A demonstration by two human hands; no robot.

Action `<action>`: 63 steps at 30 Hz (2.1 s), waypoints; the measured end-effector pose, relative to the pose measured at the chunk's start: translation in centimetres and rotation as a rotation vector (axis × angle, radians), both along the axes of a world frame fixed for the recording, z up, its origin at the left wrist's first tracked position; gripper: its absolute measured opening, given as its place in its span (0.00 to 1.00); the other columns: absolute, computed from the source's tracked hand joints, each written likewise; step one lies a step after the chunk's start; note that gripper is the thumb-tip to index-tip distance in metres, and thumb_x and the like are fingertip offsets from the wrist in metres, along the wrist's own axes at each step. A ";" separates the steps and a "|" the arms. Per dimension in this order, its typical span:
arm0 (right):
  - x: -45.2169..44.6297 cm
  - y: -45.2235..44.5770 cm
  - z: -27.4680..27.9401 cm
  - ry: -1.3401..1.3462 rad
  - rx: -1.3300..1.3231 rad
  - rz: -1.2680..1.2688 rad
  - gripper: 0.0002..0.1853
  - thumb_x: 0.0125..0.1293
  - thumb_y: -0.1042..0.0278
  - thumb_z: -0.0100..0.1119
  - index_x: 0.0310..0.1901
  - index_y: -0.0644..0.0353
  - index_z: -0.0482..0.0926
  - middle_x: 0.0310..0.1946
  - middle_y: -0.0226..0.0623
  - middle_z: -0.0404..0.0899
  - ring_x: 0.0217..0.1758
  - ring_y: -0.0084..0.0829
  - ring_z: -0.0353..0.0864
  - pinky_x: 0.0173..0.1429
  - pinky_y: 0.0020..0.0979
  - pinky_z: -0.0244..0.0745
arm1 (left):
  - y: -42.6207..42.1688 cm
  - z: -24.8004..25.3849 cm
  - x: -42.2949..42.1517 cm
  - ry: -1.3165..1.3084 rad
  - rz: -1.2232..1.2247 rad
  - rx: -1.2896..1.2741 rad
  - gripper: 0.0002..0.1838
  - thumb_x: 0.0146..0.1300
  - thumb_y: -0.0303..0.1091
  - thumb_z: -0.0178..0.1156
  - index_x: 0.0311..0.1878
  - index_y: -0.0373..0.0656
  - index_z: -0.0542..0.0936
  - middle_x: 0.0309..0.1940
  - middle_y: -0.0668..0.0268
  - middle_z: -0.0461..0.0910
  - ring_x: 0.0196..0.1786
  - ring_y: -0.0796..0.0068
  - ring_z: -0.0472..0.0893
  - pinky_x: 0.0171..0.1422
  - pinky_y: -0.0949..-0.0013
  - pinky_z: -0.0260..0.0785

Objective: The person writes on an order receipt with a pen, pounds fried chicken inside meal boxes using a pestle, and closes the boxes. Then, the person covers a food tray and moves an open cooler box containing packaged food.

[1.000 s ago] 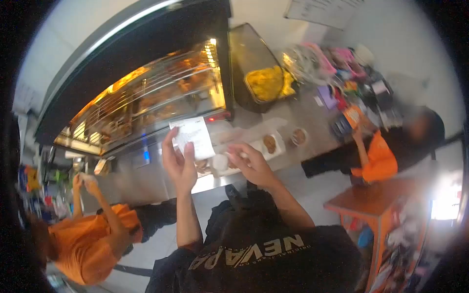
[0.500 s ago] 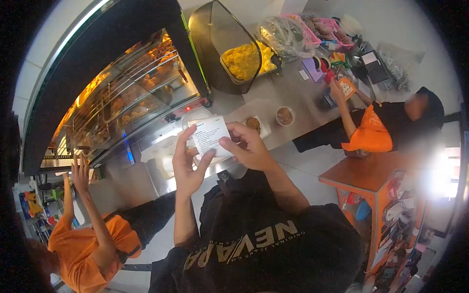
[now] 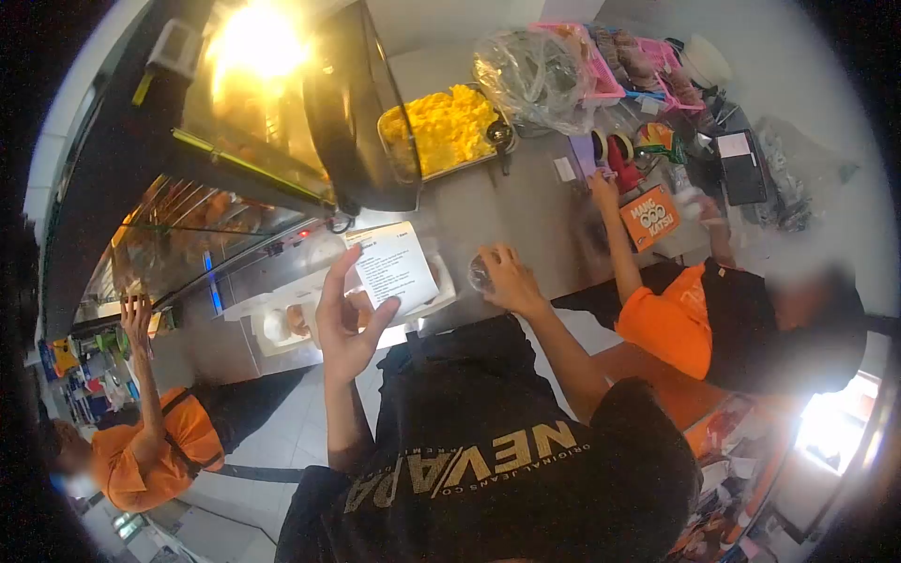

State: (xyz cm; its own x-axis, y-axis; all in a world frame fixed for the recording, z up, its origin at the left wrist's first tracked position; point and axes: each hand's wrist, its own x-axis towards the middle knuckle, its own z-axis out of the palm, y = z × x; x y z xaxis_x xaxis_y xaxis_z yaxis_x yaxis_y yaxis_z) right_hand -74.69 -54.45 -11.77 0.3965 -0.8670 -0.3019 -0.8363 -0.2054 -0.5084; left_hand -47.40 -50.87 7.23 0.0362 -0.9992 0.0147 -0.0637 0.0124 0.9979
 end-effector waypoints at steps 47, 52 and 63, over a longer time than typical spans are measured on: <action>-1.8 -8.6 18.5 -1.270 0.270 -0.232 0.14 0.75 0.66 0.63 0.57 0.61 0.78 0.36 0.25 0.80 0.40 0.14 0.76 0.43 0.22 0.69 | -6.5 3.3 -9.6 -0.127 0.065 -0.146 0.42 0.55 0.13 0.71 0.74 0.31 0.66 0.71 0.49 0.67 0.57 0.62 0.85 0.51 0.67 0.86; -1.5 -8.4 18.2 -1.296 0.262 -0.212 0.14 0.74 0.67 0.64 0.57 0.60 0.78 0.36 0.23 0.79 0.40 0.14 0.76 0.43 0.22 0.68 | -6.2 3.5 -9.7 -0.093 0.104 -0.138 0.39 0.56 0.14 0.72 0.72 0.32 0.69 0.69 0.50 0.68 0.59 0.66 0.83 0.47 0.73 0.83; -1.5 -8.3 18.1 -1.249 0.274 -0.211 0.13 0.73 0.67 0.65 0.56 0.60 0.80 0.36 0.23 0.81 0.40 0.13 0.76 0.42 0.23 0.69 | -5.7 2.9 -9.5 -0.109 0.138 -0.134 0.41 0.55 0.13 0.72 0.73 0.33 0.68 0.70 0.52 0.68 0.60 0.66 0.83 0.46 0.74 0.83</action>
State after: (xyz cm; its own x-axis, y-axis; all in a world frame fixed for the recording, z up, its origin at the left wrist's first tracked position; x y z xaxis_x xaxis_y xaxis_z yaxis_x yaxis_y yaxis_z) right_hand -76.20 -62.77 6.30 0.4007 -0.9162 -0.0055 0.2287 0.1058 -0.9677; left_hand -56.87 -56.60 10.12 0.1630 -0.9738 0.1583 -0.1815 0.1281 0.9750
